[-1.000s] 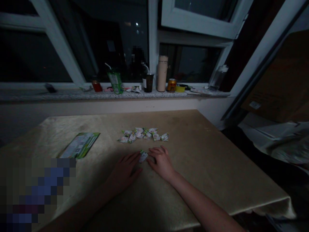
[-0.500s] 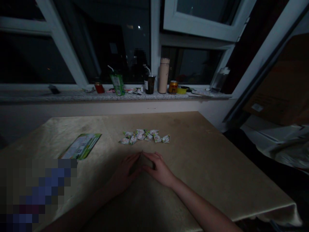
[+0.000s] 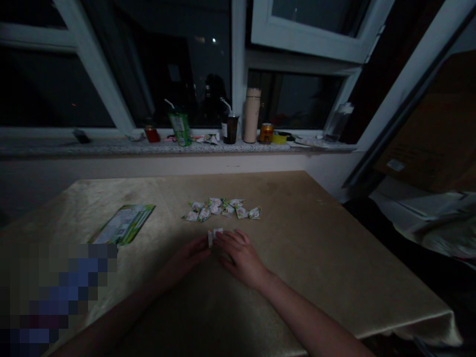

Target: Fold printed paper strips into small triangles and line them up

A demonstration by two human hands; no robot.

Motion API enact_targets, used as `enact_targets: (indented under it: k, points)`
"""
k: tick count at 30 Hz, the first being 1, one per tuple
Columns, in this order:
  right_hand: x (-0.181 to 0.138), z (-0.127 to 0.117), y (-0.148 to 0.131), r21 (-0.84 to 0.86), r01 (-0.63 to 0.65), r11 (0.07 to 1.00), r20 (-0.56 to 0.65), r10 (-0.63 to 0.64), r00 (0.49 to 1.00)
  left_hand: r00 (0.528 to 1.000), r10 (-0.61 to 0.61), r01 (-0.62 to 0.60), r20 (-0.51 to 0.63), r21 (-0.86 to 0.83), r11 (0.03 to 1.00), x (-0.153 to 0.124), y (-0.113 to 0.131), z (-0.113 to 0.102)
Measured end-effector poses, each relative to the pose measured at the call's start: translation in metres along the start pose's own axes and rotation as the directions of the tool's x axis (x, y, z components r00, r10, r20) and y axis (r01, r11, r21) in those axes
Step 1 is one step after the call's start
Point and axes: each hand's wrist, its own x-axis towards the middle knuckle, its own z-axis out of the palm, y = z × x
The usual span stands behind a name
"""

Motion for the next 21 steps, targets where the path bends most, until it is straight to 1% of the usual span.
enact_targets:
  k: [2, 6, 8, 11, 15, 17, 21]
  points:
    - [0.0, 0.001, 0.0, 0.039, 0.006, 0.999, -0.007, -0.006, 1.0, 1.0, -0.009, 0.009, -0.003, -0.025, 1.0, -0.001, -0.003, 0.0]
    - [-0.001, 0.002, -0.001, 0.183, -0.018, 0.983, -0.024, 0.022, 0.999, 1.0, -0.008, 0.007, -0.008, -0.068, 0.998, -0.002, -0.007, -0.001]
    - [-0.001, 0.003, 0.0, 0.233, -0.027, 0.972, -0.04, 0.038, 0.998, 1.0, -0.007, 0.007, -0.01, -0.039, 0.999, -0.001, -0.005, -0.001]
    - [-0.001, 0.003, 0.002, 0.254, -0.033, 0.967, -0.062, 0.051, 0.997, 1.0, 0.007, -0.006, -0.01, 0.096, 0.995, -0.001, 0.003, 0.0]
    - [-0.001, 0.003, 0.004, 0.246, -0.035, 0.969, -0.076, 0.056, 0.996, 0.998, 0.058, -0.053, -0.011, 0.274, 0.96, -0.005, 0.011, 0.004]
    - [-0.001, 0.003, 0.006, 0.24, -0.038, 0.97, -0.078, 0.058, 0.995, 0.997, 0.069, -0.056, -0.02, 0.392, 0.918, -0.008, 0.011, 0.004]
    - [0.0, 0.003, 0.008, 0.2, -0.043, 0.979, -0.068, 0.058, 0.996, 0.996, 0.092, -0.067, -0.008, 0.62, 0.782, -0.012, 0.012, 0.0]
